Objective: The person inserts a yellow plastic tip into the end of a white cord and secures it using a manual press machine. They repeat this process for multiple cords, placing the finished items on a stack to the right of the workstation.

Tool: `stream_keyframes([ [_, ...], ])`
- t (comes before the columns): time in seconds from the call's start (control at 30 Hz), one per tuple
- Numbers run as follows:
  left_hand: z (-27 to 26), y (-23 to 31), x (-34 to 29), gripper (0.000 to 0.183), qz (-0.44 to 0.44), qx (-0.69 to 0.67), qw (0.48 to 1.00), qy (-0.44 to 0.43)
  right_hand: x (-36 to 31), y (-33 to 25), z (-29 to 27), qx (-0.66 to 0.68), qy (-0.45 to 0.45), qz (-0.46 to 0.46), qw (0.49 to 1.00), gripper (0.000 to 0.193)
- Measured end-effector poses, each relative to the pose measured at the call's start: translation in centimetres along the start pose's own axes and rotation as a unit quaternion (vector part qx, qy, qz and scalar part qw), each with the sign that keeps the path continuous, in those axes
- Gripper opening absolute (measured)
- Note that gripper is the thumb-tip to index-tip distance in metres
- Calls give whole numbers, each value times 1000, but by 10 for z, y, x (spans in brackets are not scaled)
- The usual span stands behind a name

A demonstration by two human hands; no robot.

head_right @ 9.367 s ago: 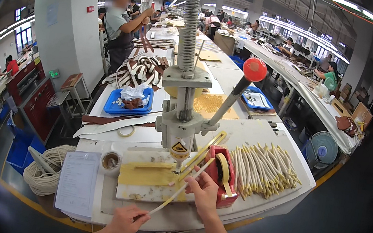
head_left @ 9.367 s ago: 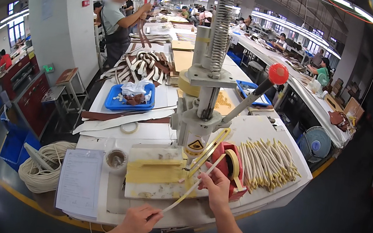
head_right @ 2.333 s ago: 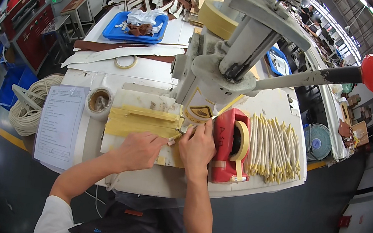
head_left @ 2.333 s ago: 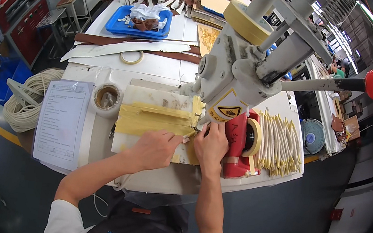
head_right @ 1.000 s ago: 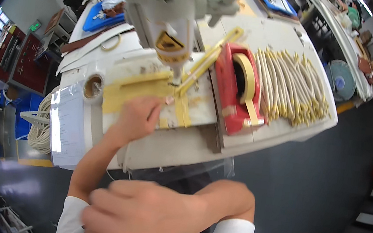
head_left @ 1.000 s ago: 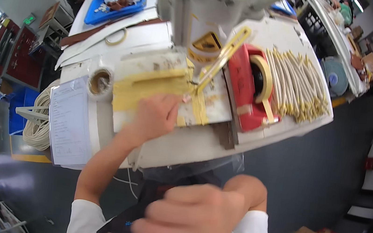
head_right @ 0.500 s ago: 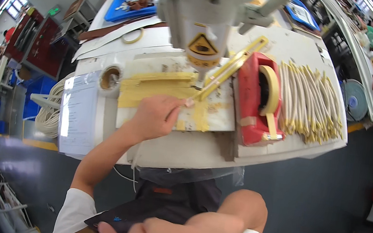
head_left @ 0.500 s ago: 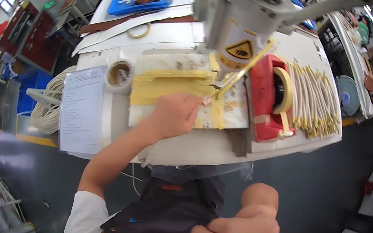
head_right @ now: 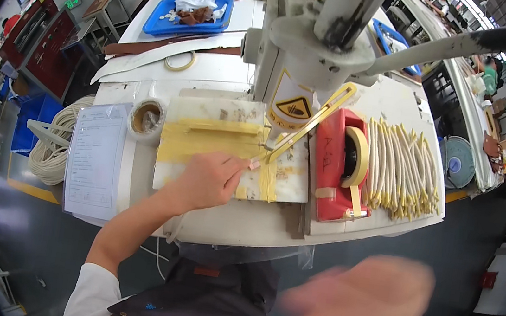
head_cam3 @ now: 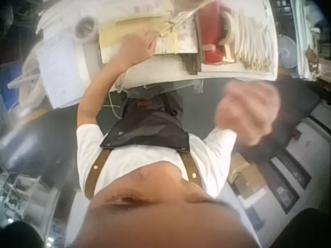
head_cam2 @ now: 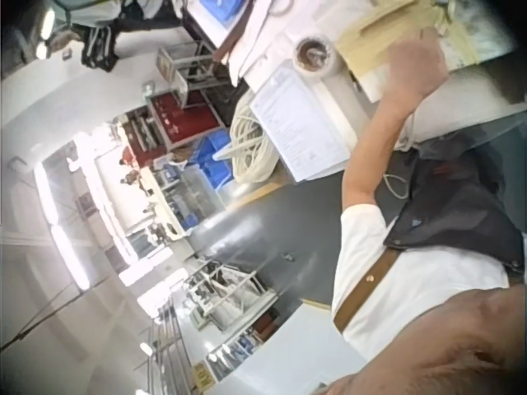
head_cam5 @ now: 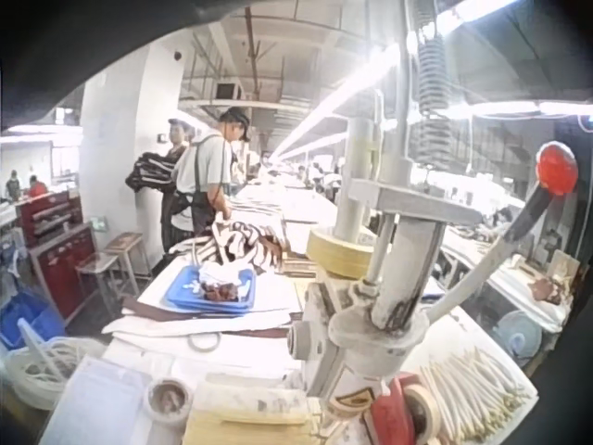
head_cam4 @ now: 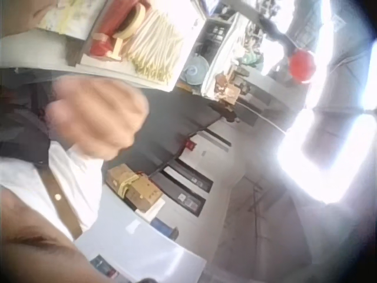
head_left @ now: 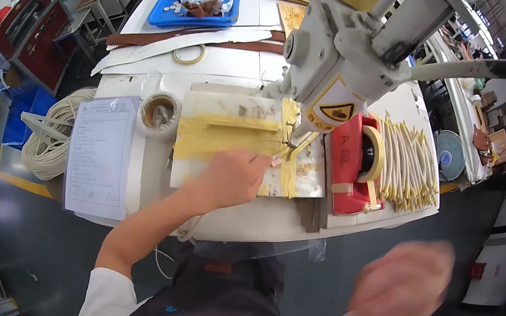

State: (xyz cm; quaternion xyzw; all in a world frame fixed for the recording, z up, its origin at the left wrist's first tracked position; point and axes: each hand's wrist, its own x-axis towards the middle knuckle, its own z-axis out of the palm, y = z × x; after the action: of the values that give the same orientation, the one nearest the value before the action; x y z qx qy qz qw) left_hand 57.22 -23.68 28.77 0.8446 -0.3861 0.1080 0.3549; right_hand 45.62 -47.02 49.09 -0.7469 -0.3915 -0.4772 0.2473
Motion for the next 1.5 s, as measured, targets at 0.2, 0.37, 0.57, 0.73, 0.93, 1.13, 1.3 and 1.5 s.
stream_keyframes([
  [0.2,-4,2,3,15,-1,-3,1000,-15,107,106,-9,334,262,345,837,54],
  [0.37,0,-1,3,15,23,-11,1000,2,117,133,-44,528,38,316,788,32],
  [0.57,-6,2,-4,19,-1,14,1000,-13,84,100,-40,547,83,277,785,25],
  [0.73,-1,5,1,21,25,-12,1000,14,-53,1,14,354,228,215,881,21],
  [0.93,0,5,2,22,16,9,1000,-6,18,25,-26,380,82,225,894,22],
  [1.13,6,-12,-14,25,-104,7,995,1,77,150,-27,482,160,321,799,31],
  [1.3,7,-2,-3,28,-87,-42,995,28,89,134,-38,274,177,395,859,44],
  [1.5,-1,-9,-13,23,-138,-13,990,36,-44,33,54,-113,-127,305,937,30],
])
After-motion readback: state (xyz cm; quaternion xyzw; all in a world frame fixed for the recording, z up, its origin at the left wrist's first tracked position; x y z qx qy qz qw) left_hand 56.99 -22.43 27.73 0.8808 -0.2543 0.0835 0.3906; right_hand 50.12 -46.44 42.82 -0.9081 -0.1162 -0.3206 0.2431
